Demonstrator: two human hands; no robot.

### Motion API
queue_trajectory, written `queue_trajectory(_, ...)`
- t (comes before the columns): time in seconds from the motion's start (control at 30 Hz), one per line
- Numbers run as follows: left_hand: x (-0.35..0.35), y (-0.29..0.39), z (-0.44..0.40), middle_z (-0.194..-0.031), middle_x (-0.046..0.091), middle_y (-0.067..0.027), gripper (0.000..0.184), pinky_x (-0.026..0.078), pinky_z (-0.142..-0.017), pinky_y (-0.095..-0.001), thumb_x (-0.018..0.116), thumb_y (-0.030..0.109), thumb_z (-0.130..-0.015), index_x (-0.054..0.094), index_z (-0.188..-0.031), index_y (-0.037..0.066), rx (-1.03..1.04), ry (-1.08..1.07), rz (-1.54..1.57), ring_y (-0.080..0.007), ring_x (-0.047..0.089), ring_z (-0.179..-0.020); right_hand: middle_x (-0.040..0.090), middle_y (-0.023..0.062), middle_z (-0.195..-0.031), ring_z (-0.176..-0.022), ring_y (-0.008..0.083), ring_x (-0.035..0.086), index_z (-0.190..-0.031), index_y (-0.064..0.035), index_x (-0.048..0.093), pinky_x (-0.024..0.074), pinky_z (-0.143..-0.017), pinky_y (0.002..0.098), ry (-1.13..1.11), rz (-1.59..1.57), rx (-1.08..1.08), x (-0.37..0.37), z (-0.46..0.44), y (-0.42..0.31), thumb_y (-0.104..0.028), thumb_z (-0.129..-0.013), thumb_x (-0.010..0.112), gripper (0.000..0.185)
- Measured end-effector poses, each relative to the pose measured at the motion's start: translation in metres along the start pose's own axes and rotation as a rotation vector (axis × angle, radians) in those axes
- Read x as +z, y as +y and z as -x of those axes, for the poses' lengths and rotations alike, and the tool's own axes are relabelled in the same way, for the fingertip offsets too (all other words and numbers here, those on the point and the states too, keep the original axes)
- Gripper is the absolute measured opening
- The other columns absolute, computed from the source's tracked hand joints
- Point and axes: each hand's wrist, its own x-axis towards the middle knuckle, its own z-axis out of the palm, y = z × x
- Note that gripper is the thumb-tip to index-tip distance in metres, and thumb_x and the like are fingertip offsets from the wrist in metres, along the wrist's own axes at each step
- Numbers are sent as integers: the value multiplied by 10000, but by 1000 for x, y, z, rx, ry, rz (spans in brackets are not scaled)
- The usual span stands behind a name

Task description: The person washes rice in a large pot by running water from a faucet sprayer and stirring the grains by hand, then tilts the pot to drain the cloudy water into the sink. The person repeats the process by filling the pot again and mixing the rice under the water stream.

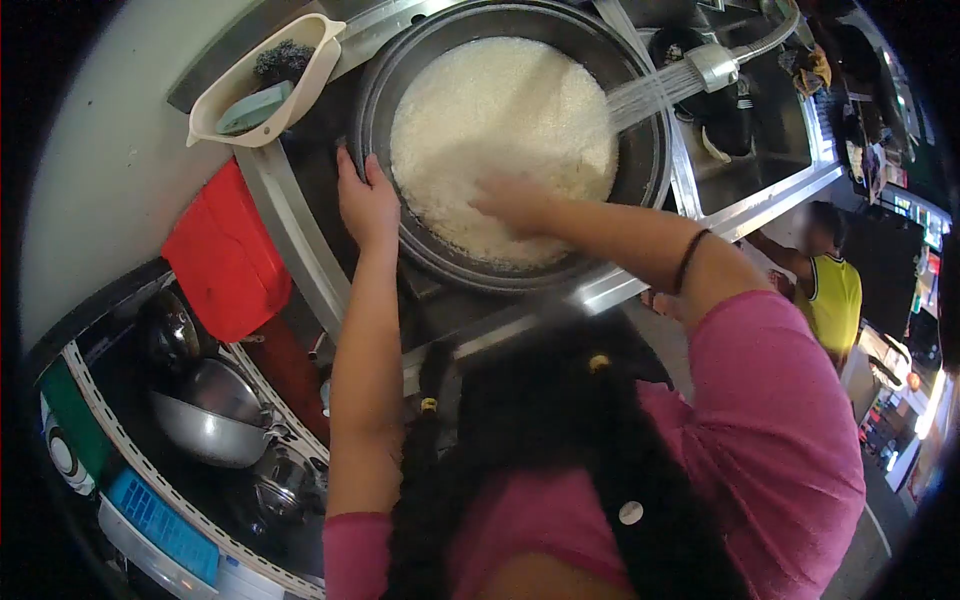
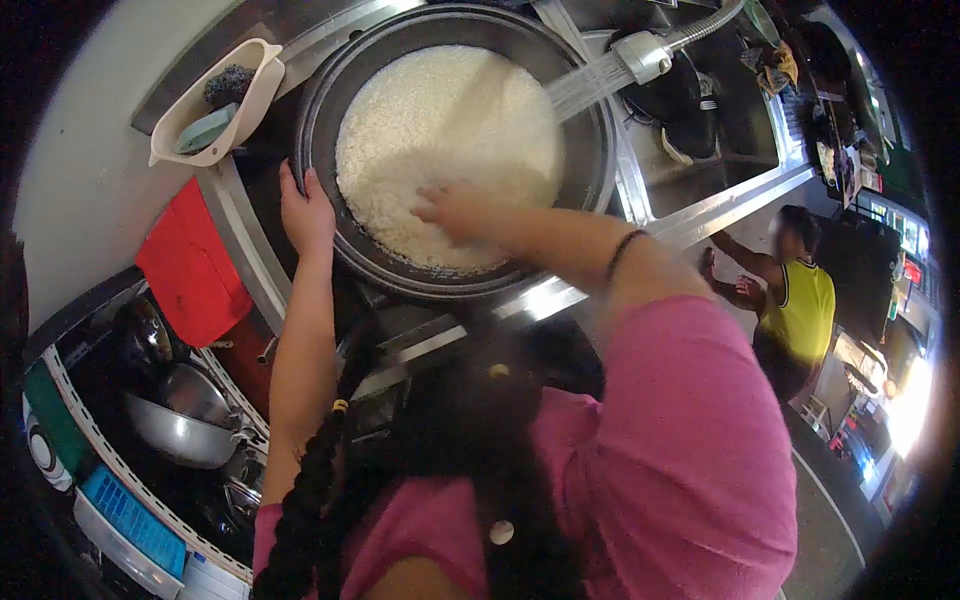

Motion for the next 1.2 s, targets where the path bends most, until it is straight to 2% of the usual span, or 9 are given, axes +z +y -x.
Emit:
queue_trajectory(0.17,0,-4,-1,-1283,599,-219,484,450,-971,-418,524,303,-977,472,-1397,69,23,-7,25,-393,584,-1160,493,101,-1402,-1267,338,489,-1373,-259,517,405,-1041,489,-147,-11,-125,6,12,104,-315,-786,699,616)
queue_trajectory(0.23,-3,1,-3,-1290,585,-239,513,447,-980,-424,529,302,-970,460,-1407,41,22,-17,31,-402,572,-1170,552,98,-1298,-1164,317,557,-1359,-257,523,438,-1000,471,-217,244,-19,-63,9,102,-302,-779,682,604)
queue_trajectory(0.3,-2,-2,-1,-1298,571,-259,543,443,-990,-431,535,300,-964,448,-1416,13,11,-35,25,-410,561,-1179,574,113,-1207,-1114,299,570,-1342,-213,539,448,-986,473,106,295,-116,-62,-8,139,-280,-792,655,566)
queue_trajectory(0.4,3,-9,-1,-1286,577,-261,545,448,-981,-436,542,300,-960,448,-1415,15,93,11,37,-413,562,-1174,581,130,-1243,-1145,312,570,-1339,-156,535,458,-993,452,316,334,19,-100,-4,139,-252,-808,639,550)
queue_trajectory(0.6,-2,-2,-1,-1287,597,-218,541,458,-960,-415,547,346,-969,449,-1414,55,-30,-53,30,-388,589,-1158,549,168,-1348,-1196,338,565,-1326,-86,533,462,-997,403,450,61,228,-49,-15,211,-281,-865,606,506)
queue_trajectory(0.7,2,-5,0,-1281,598,-218,528,460,-947,-429,543,348,-968,456,-1411,76,0,-13,23,-395,589,-1153,595,183,-1273,-1193,314,563,-1283,-62,571,453,-1025,422,-136,-361,517,-34,5,212,-335,-911,567,461)
queue_trajectory(0.83,3,-10,0,-1310,567,-243,519,450,-975,-451,531,306,-961,449,-1416,70,50,11,22,-413,559,-1177,588,181,-1287,-1202,319,558,-1290,-63,569,450,-1027,441,-335,-578,641,-24,17,190,-352,-927,535,465)
queue_trajectory(1.03,-1,1,7,-1303,573,-231,522,450,-980,-445,530,322,-964,455,-1412,65,-16,0,10,-404,564,-1170,577,178,-1308,-1216,325,550,-1301,-63,565,447,-1031,469,-375,-955,825,-9,27,150,-377,-950,488,477)
queue_trajectory(1.2,-1,-5,5,-1259,593,-235,512,464,-955,-448,545,310,-958,471,-1395,54,27,58,33,-406,582,-1134,567,175,-1326,-1228,330,543,-1309,-63,561,444,-1034,492,-230,-1568,927,5,34,90,-398,-970,449,490)
